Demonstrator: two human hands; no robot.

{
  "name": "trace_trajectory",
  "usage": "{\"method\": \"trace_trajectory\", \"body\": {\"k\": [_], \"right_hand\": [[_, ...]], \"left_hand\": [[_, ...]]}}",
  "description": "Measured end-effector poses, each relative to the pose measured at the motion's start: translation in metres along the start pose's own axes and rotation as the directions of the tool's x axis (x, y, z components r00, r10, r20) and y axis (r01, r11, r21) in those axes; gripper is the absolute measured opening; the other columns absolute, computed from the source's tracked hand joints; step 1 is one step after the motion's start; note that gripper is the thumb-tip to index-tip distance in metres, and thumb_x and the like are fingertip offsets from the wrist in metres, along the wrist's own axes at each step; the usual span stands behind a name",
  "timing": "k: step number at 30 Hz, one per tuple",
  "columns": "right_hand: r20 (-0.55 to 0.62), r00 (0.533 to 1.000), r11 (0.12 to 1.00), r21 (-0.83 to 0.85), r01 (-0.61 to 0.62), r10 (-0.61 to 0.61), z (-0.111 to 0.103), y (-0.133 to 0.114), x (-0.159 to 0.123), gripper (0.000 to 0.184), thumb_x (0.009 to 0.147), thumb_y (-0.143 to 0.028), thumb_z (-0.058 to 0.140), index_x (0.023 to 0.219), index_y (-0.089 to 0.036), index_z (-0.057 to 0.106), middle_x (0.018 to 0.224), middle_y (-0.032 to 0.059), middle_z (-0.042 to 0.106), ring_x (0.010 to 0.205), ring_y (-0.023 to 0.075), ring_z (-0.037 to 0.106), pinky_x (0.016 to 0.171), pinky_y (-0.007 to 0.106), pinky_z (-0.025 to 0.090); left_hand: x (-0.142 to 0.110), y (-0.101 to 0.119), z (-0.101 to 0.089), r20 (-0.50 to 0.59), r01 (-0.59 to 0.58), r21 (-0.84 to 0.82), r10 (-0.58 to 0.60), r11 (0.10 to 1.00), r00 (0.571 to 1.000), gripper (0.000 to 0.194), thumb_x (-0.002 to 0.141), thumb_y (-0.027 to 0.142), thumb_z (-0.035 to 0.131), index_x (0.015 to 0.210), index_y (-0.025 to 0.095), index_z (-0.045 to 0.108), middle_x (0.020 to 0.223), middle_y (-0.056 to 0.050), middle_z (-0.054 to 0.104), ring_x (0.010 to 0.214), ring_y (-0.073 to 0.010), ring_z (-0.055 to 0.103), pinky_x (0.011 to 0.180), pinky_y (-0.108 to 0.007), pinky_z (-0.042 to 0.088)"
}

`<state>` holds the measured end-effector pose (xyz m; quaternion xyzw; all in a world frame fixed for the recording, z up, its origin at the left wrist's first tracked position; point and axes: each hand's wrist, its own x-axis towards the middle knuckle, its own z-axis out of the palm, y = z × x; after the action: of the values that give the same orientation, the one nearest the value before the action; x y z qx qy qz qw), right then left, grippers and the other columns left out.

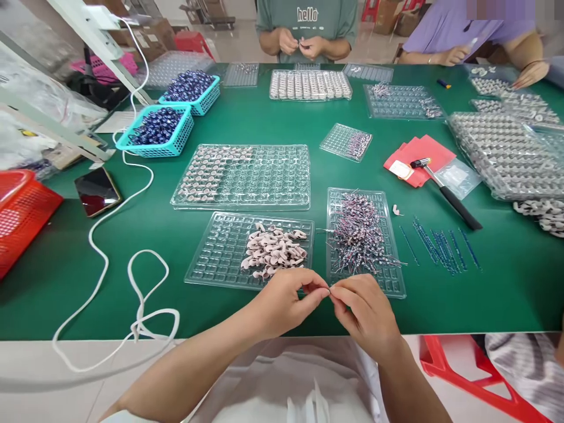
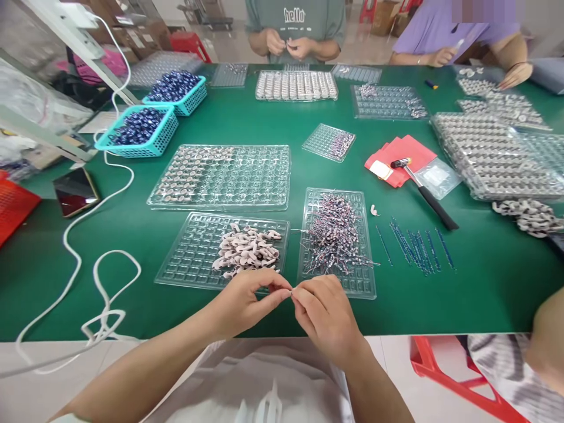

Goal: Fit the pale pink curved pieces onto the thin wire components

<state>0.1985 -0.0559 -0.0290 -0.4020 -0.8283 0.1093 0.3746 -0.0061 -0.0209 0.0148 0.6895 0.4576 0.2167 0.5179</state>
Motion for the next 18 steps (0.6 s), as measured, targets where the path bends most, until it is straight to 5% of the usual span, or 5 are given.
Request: {"method": "trace_trajectory", "body": {"k": [3,7,18], "right_hand": [[-0.040,0.999,0.998,0.064,-0.014,0.017,0.004,-0.002,0.001,0.029,0.087,-0.002,0.063,0.110,-0.021,0.060,0.093,0.0055,0.071,0.085,0.0174,0.063,0.076,0.035,0.049],[-0.088,0.992,0.979,0.189,-0.070,0.088,0.010,-0.006,0.001,0.031,0.087,-0.001,0.060,0.110,-0.022,0.060,0.091,0.0057,0.070,0.083,0.0184,0.064,0.073,0.037,0.051],[-0.096,0.908,0.795,0.526,-0.302,0.408,0.013,-0.012,0.000,0.009,0.089,-0.015,0.062,0.087,-0.024,0.065,0.082,0.0032,0.068,0.073,0.0170,0.067,0.060,0.025,0.054]], "left_hand": [[0.004,-0.003,-0.004,0.098,0.175,-0.259,-0.155,0.950,0.983,0.014,0.086,0.027,0.065,0.081,0.016,0.071,0.075,-0.003,0.072,0.071,-0.0147,0.063,0.069,-0.027,0.049],[0.008,-0.010,-0.007,0.290,0.345,-0.572,-0.209,0.744,0.934,0.022,0.080,0.036,0.073,0.079,0.014,0.069,0.070,-0.002,0.070,0.065,-0.0123,0.062,0.068,-0.027,0.050],[0.007,-0.006,-0.003,0.288,0.357,-0.652,-0.218,0.668,0.933,0.045,0.063,0.053,0.085,0.071,0.014,0.066,0.059,0.002,0.062,0.057,-0.0104,0.055,0.060,-0.024,0.042]]}}
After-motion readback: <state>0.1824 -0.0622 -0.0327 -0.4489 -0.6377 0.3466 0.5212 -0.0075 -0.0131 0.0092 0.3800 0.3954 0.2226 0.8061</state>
